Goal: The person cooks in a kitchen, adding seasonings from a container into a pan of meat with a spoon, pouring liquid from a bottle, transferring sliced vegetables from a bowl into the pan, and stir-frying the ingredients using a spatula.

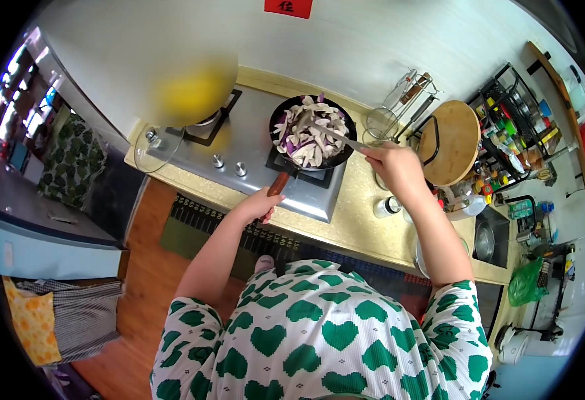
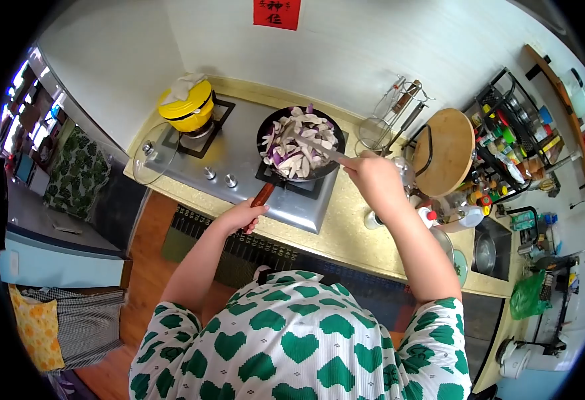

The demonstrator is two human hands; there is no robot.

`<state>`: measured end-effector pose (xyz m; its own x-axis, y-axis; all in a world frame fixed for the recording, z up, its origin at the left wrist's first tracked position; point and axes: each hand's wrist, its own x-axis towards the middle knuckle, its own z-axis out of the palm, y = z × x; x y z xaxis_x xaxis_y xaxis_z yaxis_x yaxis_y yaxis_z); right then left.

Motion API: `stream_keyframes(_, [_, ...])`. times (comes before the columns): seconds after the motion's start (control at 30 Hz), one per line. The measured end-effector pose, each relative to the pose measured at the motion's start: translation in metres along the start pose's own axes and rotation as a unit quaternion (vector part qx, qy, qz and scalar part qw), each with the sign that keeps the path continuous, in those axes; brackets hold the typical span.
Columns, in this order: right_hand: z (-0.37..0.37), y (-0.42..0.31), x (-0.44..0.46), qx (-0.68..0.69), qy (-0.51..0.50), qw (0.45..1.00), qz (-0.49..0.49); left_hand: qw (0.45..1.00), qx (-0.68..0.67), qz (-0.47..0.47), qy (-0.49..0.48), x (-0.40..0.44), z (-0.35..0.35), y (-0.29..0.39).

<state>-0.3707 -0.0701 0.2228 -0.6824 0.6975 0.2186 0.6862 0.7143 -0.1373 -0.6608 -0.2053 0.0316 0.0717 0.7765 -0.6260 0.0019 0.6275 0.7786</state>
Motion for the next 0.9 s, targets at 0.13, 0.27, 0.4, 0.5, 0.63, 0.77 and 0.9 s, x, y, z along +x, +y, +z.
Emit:
stream_keyframes(0.13, [0.037, -0.001, 0.008, -0.028, -0.012, 0.998, -0.055, 1.0, 0.008, -0.006, 0.001, -0.001, 0.0, 0.003])
stream_keyframes(0.27, [0.041, 0.012, 0.005, -0.078, -0.056, 0.994, -0.056, 1.0, 0.009, -0.006, 0.0, 0.001, -0.001, 0.0])
stream_keyframes(0.4, [-0.004, 0.02, -0.003, -0.061, -0.056, 0.995, -0.054, 1.0, 0.006, -0.006, 0.003, 0.0, 0.0, 0.001])
stream_keyframes(0.5, [-0.035, 0.032, -0.008, -0.05, -0.056, 0.995, -0.061, 1.0, 0.007, -0.003, 0.002, 0.0, 0.0, 0.001])
stream_keyframes(0.63, [-0.068, 0.032, -0.012, -0.032, -0.087, 0.996, 0.009, 1.0, 0.007, -0.005, 0.003, 0.0, 0.001, 0.003])
stream_keyframes(0.77, [-0.073, 0.037, -0.009, -0.009, -0.151, 0.986, 0.062, 1.0, 0.005, -0.01, 0.002, -0.004, 0.002, 0.006])
stream_keyframes(0.9, [-0.045, 0.035, -0.003, -0.018, -0.202, 0.975, 0.091, 1.0, 0.017, -0.009, -0.006, 0.001, -0.001, 0.004])
